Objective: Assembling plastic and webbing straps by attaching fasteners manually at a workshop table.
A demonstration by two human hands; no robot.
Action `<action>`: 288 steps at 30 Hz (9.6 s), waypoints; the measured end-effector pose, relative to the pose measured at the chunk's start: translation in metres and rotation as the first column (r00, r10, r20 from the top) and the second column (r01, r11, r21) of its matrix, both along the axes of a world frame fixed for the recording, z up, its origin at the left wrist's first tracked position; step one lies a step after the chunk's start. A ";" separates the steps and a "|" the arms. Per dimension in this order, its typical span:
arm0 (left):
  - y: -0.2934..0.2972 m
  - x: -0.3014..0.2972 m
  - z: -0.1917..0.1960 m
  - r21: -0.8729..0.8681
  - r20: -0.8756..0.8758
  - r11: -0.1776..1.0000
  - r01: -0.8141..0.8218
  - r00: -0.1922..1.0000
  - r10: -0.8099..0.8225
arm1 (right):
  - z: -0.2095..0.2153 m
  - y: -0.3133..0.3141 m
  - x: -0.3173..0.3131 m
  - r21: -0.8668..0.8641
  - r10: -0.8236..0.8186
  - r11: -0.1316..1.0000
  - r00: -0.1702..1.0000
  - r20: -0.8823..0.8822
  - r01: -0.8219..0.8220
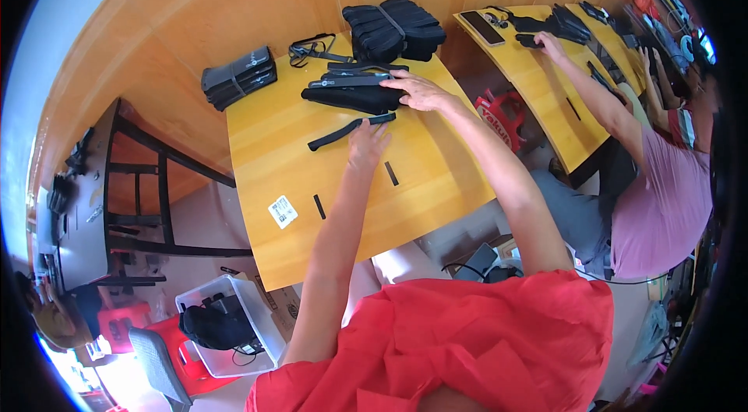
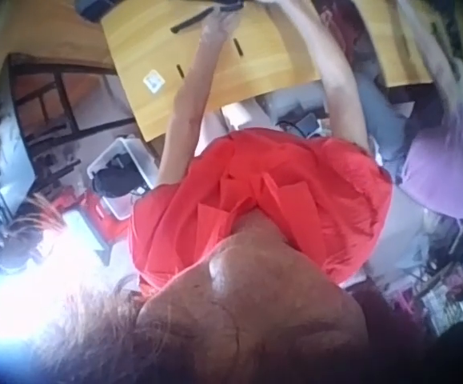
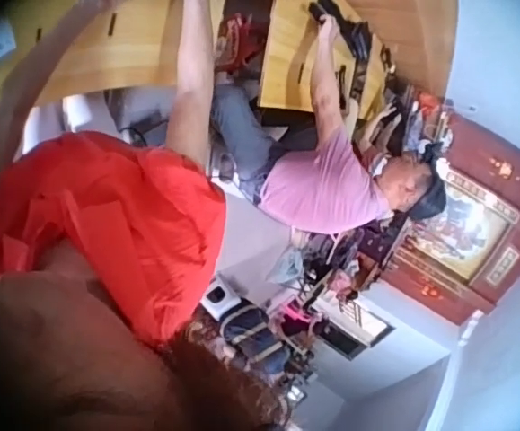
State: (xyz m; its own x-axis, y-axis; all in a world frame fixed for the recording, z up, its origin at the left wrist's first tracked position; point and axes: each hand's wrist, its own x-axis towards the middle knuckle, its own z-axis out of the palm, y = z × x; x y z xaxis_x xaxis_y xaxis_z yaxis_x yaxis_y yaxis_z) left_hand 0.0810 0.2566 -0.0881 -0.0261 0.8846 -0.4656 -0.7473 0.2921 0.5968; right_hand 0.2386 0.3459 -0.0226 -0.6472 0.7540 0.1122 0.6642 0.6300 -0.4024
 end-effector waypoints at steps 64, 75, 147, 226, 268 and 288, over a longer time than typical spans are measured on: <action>-0.291 -0.048 0.151 0.402 -0.861 0.845 0.354 0.460 0.216 | 0.021 -0.266 -0.065 -0.778 -0.725 0.517 0.299 -0.620 -0.357; -0.328 0.047 0.294 0.904 0.277 0.307 0.297 0.140 -0.951 | -0.036 -0.271 -0.075 -0.782 -0.655 0.538 0.429 -0.622 -0.314; -0.315 -0.083 0.088 0.068 -0.839 0.878 0.474 0.503 -0.207 | 0.048 -0.269 -0.062 -0.727 -0.540 0.486 0.487 -0.686 -0.485; -0.243 -0.107 0.006 0.273 -0.926 0.901 -0.337 0.163 0.341 | -0.034 -0.085 0.017 -0.382 -0.511 0.858 0.647 -0.565 0.344; -0.242 -0.101 0.014 0.212 -0.969 0.918 -0.334 0.048 0.242 | -0.062 -0.109 -0.002 0.244 -0.327 0.825 0.783 -0.530 0.510; -0.148 -0.119 0.048 0.188 -0.745 0.981 0.041 -0.645 0.170 | -0.075 -0.105 0.005 0.010 -0.341 0.893 0.691 -0.638 0.450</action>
